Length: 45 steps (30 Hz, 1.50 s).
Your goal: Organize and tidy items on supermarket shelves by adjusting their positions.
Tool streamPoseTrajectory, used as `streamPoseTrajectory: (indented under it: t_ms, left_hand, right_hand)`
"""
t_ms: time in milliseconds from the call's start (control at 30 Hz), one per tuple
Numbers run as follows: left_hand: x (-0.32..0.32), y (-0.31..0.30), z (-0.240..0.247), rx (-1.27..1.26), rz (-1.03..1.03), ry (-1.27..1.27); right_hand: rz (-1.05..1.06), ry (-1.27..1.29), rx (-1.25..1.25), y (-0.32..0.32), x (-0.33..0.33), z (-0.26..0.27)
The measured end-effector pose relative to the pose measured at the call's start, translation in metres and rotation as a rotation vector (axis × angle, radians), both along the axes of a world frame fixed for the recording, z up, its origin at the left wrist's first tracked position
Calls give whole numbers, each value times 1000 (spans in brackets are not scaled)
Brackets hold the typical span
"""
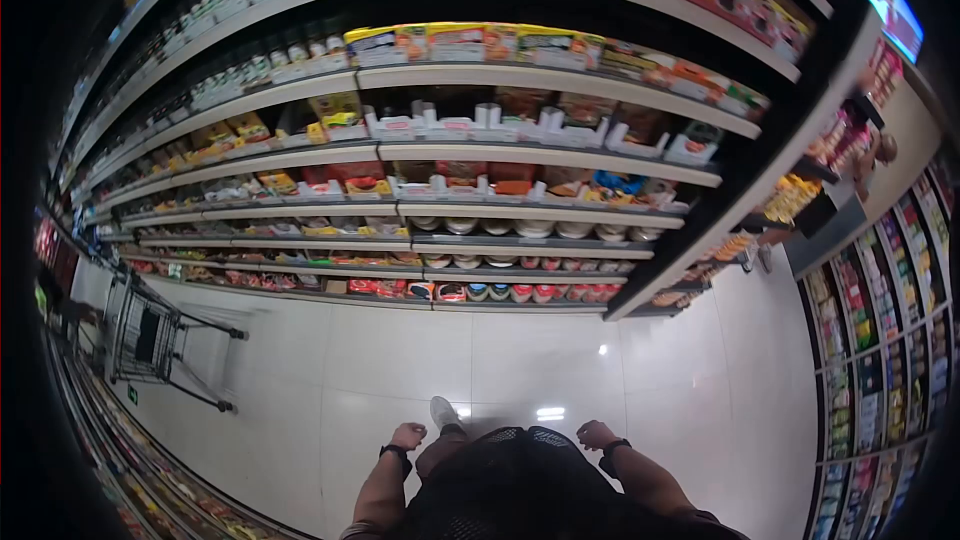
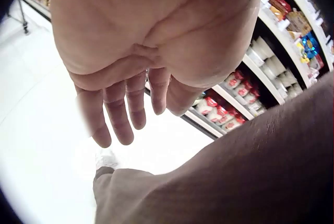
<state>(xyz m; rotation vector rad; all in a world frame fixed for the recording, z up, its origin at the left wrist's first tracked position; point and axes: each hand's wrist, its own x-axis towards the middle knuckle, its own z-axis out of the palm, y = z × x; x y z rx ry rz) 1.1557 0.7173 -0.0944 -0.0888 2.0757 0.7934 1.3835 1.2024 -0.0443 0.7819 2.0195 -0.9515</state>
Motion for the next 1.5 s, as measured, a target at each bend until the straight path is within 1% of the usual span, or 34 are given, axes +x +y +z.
streamPoseTrajectory:
  t_ms: [33,67,100,133,167,200,300,333,400,433,467,567,600,700,867,967,1000,1067,1100,1133,1167,1200,1233,1267,1300,1333,1367,1433,1500]
  left_hand:
    - [-5,11,7,-10,-52,31]
    - [-11,25,11,23,-91,73]
    - [-15,39,13,58,-127,112]
    - [-18,52,13,56,-158,133]
    - [-22,66,15,58,-184,160]
    - [-21,79,17,62,-208,189]
    - [-10,110,24,78,-263,114]
    - [-7,115,15,76,-314,75]
    - [2,126,24,60,-411,53]
    - [6,129,26,48,-457,41]
    - [8,128,28,38,-481,16]
    - [5,120,37,-40,-546,-9]
    - [1,116,41,-34,-541,1]
    - [-6,111,61,-79,-474,48]
    - [-19,111,62,-129,-322,-120]
    - [-29,126,53,-20,-112,-230]
    - [-37,139,49,38,-81,-255]
    - [-66,174,46,158,-20,-304]
    - [-83,204,54,171,-80,-183]
    - [-105,239,68,234,-90,-63]
    - [-148,308,118,368,-283,268]
    - [-177,349,132,514,-282,342]
    - [-182,392,209,530,-313,435]
    - [-202,429,222,779,-285,437]
    - [-210,459,273,820,-362,549]
    - [-223,488,301,858,-395,715]
    - [-232,512,325,891,-421,882]
    - [-232,548,390,950,-372,929]
    - [-237,578,422,912,-327,1013]
  right_hand:
    - [-16,31,8,-6,16,-1]
    - [-23,-6,13,-6,31,-11]
    - [-26,-12,6,-12,46,-10]
    - [-24,-11,4,-15,56,-7]
    - [-18,-5,7,-11,66,-14]
    - [-1,-51,1,-9,73,-22]
    - [-41,-8,-42,-5,99,-17]
    - [-119,33,-41,-6,107,-9]
    - [-221,37,-63,2,129,-31]
    - [-270,38,-79,4,135,-32]
    - [-309,6,-81,6,141,-33]
    - [-467,-95,-188,14,152,-36]
    - [-528,-116,-230,16,153,-37]
    - [-535,-124,-238,18,145,-38]
    - [-489,2,-258,23,98,-37]
    - [-495,6,-295,30,59,-31]
    - [-484,23,-321,37,42,-27]
    - [-496,144,-418,64,7,-5]
    - [-507,167,-389,79,-21,30]
    - [-524,258,-378,102,-46,27]
    - [-549,535,-421,153,-95,28]
    - [-544,650,-331,176,-131,65]
    - [-514,735,-244,196,-166,114]
    - [-440,924,-160,205,-198,180]
    - [-579,1034,-278,222,-230,193]
    - [-600,929,-223,217,-247,282]
    - [-538,1148,-242,231,-274,297]
    - [-495,1357,-248,247,-316,340]
    - [-515,1353,-185,251,-341,383]
